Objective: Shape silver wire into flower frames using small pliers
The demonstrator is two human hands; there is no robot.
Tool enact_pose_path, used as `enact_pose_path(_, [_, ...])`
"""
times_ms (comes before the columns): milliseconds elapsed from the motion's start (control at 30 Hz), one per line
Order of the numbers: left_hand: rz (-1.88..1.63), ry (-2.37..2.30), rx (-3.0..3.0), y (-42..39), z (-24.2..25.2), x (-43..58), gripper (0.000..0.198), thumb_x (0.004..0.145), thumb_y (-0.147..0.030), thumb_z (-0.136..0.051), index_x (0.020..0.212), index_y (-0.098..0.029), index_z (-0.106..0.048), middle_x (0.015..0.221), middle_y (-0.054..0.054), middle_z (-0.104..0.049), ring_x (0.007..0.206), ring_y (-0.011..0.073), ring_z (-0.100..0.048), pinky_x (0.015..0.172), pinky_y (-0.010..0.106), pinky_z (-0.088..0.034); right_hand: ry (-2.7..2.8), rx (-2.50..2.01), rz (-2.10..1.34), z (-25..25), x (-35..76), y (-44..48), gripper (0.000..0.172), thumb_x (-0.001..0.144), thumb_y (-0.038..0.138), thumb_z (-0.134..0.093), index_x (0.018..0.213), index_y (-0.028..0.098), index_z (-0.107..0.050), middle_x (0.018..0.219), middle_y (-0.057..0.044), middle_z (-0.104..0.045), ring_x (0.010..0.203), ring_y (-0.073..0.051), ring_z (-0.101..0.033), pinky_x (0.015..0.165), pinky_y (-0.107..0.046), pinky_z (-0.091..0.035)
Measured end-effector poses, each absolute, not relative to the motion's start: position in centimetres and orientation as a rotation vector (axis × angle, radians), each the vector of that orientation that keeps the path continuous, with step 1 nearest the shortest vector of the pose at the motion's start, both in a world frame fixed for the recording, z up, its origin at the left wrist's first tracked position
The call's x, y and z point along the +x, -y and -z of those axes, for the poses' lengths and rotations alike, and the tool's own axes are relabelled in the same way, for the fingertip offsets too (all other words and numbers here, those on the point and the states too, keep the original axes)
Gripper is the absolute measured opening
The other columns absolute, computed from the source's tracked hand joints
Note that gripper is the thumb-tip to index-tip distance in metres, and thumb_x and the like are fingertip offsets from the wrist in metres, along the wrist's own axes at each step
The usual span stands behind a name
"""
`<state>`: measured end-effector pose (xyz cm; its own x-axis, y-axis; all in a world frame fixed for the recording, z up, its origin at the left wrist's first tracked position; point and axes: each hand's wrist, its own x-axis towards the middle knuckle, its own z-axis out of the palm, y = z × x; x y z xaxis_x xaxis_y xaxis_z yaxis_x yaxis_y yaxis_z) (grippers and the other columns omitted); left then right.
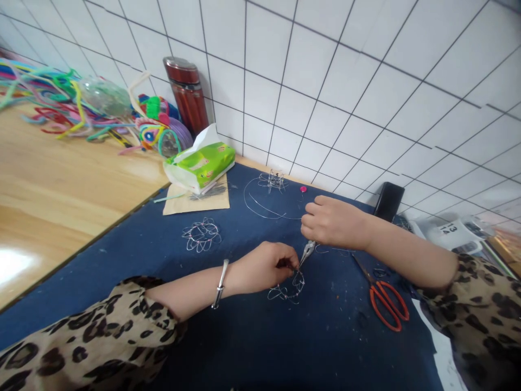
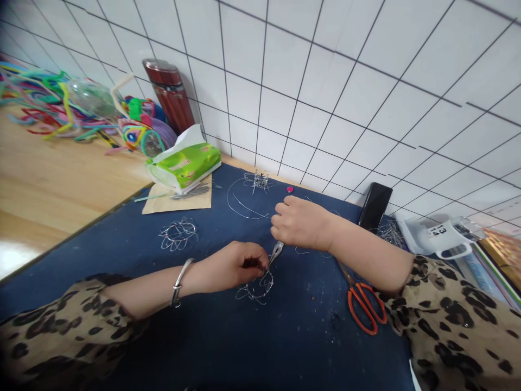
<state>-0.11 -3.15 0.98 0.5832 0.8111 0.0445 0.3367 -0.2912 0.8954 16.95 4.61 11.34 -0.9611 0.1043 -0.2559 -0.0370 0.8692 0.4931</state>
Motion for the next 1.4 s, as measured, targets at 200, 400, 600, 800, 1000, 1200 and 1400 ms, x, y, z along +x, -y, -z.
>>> enact_pose_path(200, [-0.624,-0.894,1.552,3.0,-0.7,0.0,0.007,0.071,-0.016,-0.055,0.077,-0.016,-0.058,0.064,-0.003,-0.058,0.058,0.0096,-0.053,0.053,0.019,-0.04,-2.893,0.214,-0.693,-9.5,18.8,-5.2,0.019,0.086,0.012,-0.042,0.072,0.018,-0.053,0.067,-0.001,-0.051,0.069,-0.014,-0.036,0.062,-0.032,-0.02])
enact_pose_path(400, [-0.595,-0.877,1.307,2.6,-1.0,0.2,0.008,0.07,-0.017,-0.056,0.079,-0.015,-0.057,0.064,-0.002,-0.057,0.057,0.0099,-0.054,0.049,0.019,-0.039,-3.013,0.559,-0.736,-6.4,21.3,-5.0,0.017,0.085,0.012,-0.042,0.076,0.019,-0.055,0.066,-0.002,-0.049,0.069,-0.015,-0.034,0.063,-0.031,-0.02])
enact_pose_path(600, [-0.634,-0.922,1.272,2.2,-0.4,0.3,0.009,0.071,-0.018,-0.057,0.079,-0.015,-0.056,0.066,-0.002,-0.057,0.059,0.0095,-0.054,0.048,0.019,-0.039,-3.112,1.007,-0.689,-3.9,23.7,-2.8,0.016,0.084,0.019,-0.045,0.083,0.019,-0.061,0.069,-0.003,-0.051,0.072,-0.016,-0.037,0.068,-0.03,-0.024])
enact_pose_path(800, [-0.665,-0.967,1.327,2.2,0.1,0.6,0.008,0.072,-0.015,-0.056,0.08,-0.014,-0.055,0.064,-0.002,-0.056,0.055,0.0079,-0.051,0.048,0.018,-0.037,-3.081,1.334,-0.374,-2.3,23.9,-0.9,0.015,0.084,0.022,-0.047,0.083,0.018,-0.062,0.072,-0.004,-0.053,0.075,-0.016,-0.042,0.069,-0.029,-0.027])
enact_pose_path(1000, [-0.655,-1.007,1.441,2.3,0.2,1.0,0.005,0.073,-0.013,-0.054,0.077,-0.014,-0.056,0.065,-0.002,-0.056,0.057,0.0081,-0.049,0.053,0.02,-0.039,-3.038,1.351,-0.142,-1.4,23.5,-0.9,0.015,0.085,0.023,-0.046,0.082,0.019,-0.06,0.074,-0.003,-0.054,0.074,-0.015,-0.042,0.069,-0.028,-0.028])
enact_pose_path(1200, [-0.623,-1.035,1.508,2.1,0.4,1.0,0.004,0.074,-0.015,-0.054,0.078,-0.014,-0.056,0.068,-0.001,-0.057,0.06,0.009,-0.05,0.055,0.021,-0.04,-3.018,1.309,-0.153,-0.6,23.7,-1.1,0.013,0.083,0.021,-0.048,0.078,0.02,-0.059,0.073,-0.002,-0.054,0.074,-0.015,-0.04,0.068,-0.028,-0.027])
enact_pose_path(1400, [-0.604,-1.022,1.514,2.3,0.3,1.1,0.004,0.075,-0.016,-0.054,0.078,-0.015,-0.056,0.068,-0.001,-0.057,0.06,0.009,-0.05,0.055,0.021,-0.04,-3.037,1.261,-0.187,0.1,23.7,-1.1,0.013,0.084,0.022,-0.049,0.076,0.02,-0.059,0.071,-0.001,-0.055,0.072,-0.014,-0.04,0.066,-0.028,-0.025])
